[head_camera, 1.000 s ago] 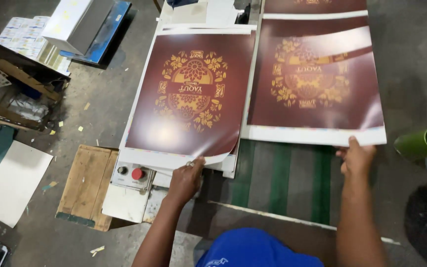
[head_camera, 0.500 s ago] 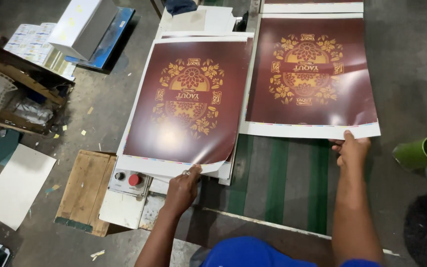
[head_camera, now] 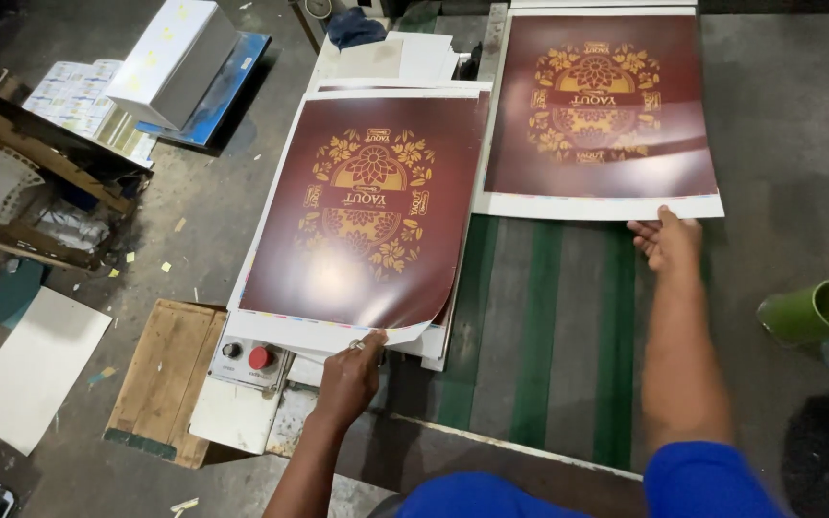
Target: The person repeatedly picks up large printed sheets from a table and places them onto a growing stack. The sheets feature a maroon background with gold decorative patterns. The person handles the sheets one at a time, aligning them before adding them to the pile.
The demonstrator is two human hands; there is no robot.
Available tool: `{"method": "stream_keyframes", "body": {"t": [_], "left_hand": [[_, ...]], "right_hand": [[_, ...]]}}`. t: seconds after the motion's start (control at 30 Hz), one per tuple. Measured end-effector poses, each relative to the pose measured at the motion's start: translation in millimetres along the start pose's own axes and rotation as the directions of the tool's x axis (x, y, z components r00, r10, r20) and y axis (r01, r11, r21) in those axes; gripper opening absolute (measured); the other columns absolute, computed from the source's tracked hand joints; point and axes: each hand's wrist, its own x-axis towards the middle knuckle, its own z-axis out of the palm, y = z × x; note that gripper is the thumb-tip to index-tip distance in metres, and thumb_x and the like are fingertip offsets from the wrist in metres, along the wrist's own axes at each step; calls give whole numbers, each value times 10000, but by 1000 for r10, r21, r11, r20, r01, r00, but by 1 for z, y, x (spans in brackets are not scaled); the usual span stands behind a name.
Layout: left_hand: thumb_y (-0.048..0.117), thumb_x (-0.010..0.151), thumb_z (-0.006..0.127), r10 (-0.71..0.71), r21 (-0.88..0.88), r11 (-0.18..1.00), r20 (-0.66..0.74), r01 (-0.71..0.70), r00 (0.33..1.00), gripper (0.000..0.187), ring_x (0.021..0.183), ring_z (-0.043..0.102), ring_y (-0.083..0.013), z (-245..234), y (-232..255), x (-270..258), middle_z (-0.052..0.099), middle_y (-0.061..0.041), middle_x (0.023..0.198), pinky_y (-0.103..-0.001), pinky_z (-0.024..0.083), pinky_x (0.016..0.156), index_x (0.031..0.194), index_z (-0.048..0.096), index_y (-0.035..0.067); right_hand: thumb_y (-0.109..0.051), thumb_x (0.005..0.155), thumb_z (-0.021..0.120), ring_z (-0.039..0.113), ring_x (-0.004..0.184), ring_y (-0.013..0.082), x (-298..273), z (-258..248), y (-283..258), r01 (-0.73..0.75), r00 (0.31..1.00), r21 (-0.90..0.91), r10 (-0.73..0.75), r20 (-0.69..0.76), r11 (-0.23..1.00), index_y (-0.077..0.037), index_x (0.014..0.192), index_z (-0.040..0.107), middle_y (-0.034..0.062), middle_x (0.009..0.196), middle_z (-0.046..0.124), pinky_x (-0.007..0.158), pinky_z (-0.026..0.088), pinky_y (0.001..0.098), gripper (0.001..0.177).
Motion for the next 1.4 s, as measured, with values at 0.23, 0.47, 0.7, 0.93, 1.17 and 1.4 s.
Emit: {"method": "stream_keyframes", "body": {"t": [0.23,0.47,0.7,0.93,1.17,1.4], "left_hand": [[-56,903,613,193,27,981,-296,-193,935,357,699,710,-312,-16,39,13,763,-210,1052,-430,560,662,1254,635,6],[62,906,677,474,-152,852,-186,-502,861,283,1080,739,-341,23,114,18,726,-199,1184,-438,595,918,1180,649,-4],[122,910,673,501,-209,849,31,-484,865,120,1027,706,-272,39,72,35,741,-100,1039,-483,554,975,1015,719,85],[374,834,739,357,34,930,143,-365,923,447,1244,600,-343,-19,1,55,671,-182,1299,-516,449,1048,1140,683,53],[460,768,783,327,184,906,271,-382,905,742,1338,538,-368,-1,-43,52,569,-190,1436,-472,466,1032,1317,591,0],[360,828,753,295,73,935,378,-346,878,411,1004,711,-331,-25,-41,68,720,-112,1207,-467,566,775,1118,683,78]], "right_hand": [[-245,1041,564,705,744,169,-180,65,36,-36,998,-9,36,53,999,-138,1360,526,101,983,750,512,514,298,339],[-190,1030,686,624,874,122,-343,87,135,-130,738,31,75,670,991,-14,1311,633,57,1084,676,679,529,290,336],[-123,1023,617,692,783,158,-360,40,84,-5,988,164,-20,153,986,-83,1273,555,56,1012,676,511,561,296,260],[-105,1060,625,656,784,169,-359,-57,49,152,982,34,-147,-122,988,-19,1334,511,77,1046,651,538,536,286,309],[-86,1072,590,660,790,177,-347,-97,38,151,955,7,-144,-259,989,-6,1396,498,107,1097,666,553,528,298,346],[-136,1086,603,683,759,161,-260,-71,64,99,980,-80,-111,-163,992,15,1323,543,113,1052,683,504,551,281,287]]}}
